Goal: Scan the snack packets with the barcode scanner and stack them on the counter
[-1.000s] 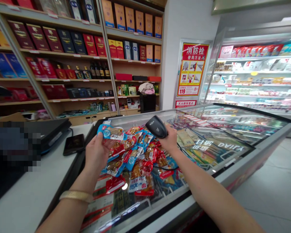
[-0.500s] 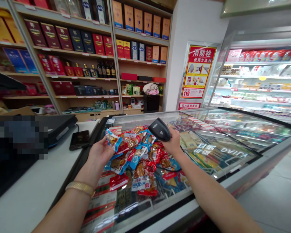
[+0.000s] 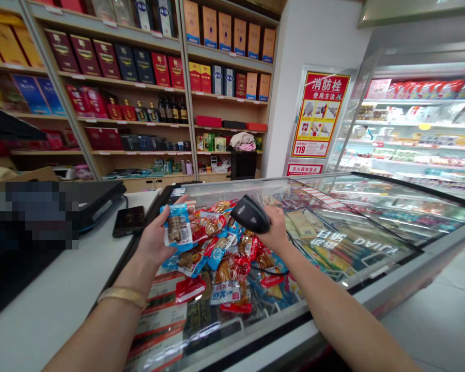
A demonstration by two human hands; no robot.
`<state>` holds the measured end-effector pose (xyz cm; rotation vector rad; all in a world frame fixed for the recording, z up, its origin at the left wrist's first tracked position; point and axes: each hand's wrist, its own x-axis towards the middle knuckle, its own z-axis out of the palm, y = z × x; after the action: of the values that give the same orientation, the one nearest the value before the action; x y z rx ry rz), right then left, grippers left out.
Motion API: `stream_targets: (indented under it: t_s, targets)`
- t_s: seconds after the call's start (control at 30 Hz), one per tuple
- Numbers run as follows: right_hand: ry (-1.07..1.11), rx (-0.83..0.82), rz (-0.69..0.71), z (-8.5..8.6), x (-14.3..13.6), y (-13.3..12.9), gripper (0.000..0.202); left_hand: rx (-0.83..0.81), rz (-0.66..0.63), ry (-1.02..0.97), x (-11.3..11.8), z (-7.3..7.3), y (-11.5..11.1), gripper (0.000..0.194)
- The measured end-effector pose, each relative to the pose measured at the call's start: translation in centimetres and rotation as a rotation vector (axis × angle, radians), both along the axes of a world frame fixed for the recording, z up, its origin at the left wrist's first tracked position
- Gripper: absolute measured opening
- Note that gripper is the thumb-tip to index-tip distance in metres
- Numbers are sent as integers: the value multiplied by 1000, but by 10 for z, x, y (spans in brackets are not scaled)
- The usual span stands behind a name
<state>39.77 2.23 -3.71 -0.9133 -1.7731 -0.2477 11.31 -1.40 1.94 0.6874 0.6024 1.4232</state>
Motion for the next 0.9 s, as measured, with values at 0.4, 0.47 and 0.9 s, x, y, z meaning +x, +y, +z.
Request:
stream_targets:
  t_s: [0.4,0.47,0.9]
  targets:
    - [-275,-38,223,13,-13,-21,23,27,140,251,7,-5,1,50]
    - [-308,-51,234,14,-15,-24,23,24,142,274,9,-5,0,52]
    - [-408,-86,248,12,-20,-24,23,41,135,315,15,-3,-1,54]
